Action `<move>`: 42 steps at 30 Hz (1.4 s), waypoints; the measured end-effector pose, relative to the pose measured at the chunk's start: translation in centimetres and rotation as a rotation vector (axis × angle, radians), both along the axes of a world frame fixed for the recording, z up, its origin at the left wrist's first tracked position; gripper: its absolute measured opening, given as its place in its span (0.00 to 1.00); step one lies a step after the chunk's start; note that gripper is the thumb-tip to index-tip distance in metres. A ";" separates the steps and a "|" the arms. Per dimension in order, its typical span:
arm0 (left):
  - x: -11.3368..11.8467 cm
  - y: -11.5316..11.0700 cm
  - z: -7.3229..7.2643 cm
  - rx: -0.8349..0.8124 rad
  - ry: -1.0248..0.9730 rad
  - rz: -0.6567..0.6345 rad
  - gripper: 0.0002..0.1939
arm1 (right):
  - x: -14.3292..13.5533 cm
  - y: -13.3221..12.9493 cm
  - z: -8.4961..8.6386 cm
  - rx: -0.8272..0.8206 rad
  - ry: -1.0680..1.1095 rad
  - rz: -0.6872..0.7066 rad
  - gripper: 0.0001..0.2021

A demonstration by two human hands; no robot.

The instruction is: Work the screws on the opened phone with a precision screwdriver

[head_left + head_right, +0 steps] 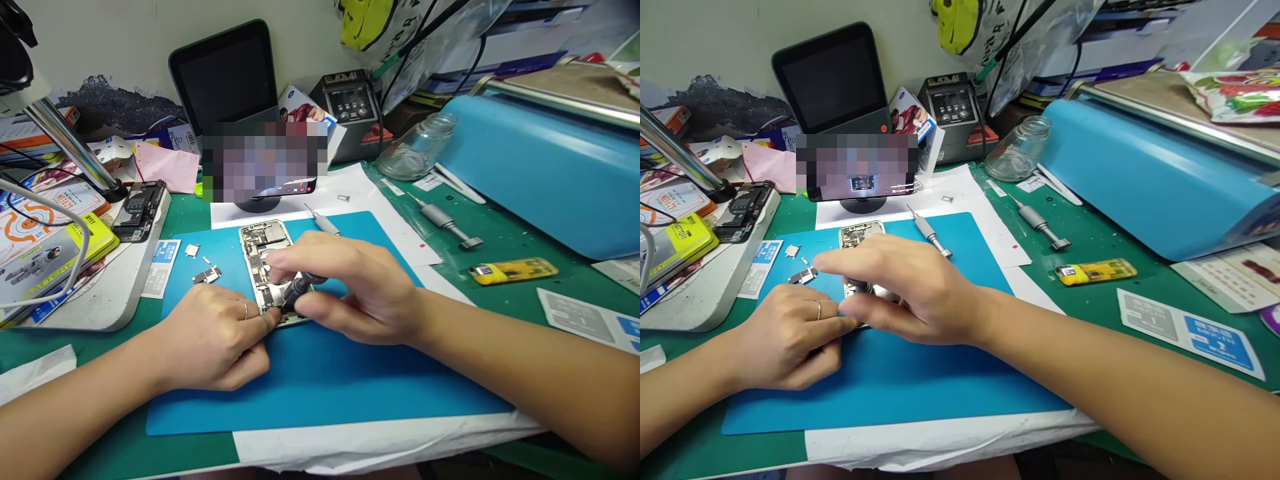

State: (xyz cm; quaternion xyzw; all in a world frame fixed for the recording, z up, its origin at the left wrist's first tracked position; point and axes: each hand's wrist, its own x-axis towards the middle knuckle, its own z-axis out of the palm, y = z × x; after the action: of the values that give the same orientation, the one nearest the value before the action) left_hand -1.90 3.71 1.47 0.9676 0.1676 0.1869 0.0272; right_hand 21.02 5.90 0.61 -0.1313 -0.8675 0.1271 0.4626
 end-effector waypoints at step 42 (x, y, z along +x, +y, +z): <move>0.0 0.1 -0.2 0.003 -0.006 -0.020 0.18 | 0.1 -0.5 0.3 -0.117 -0.032 -0.023 0.15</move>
State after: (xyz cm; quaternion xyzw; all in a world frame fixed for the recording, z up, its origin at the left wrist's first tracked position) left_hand -1.93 3.77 1.28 0.9687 0.1576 0.1897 0.0282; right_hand 21.10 5.43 0.91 -0.1703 -0.8643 0.1701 0.4416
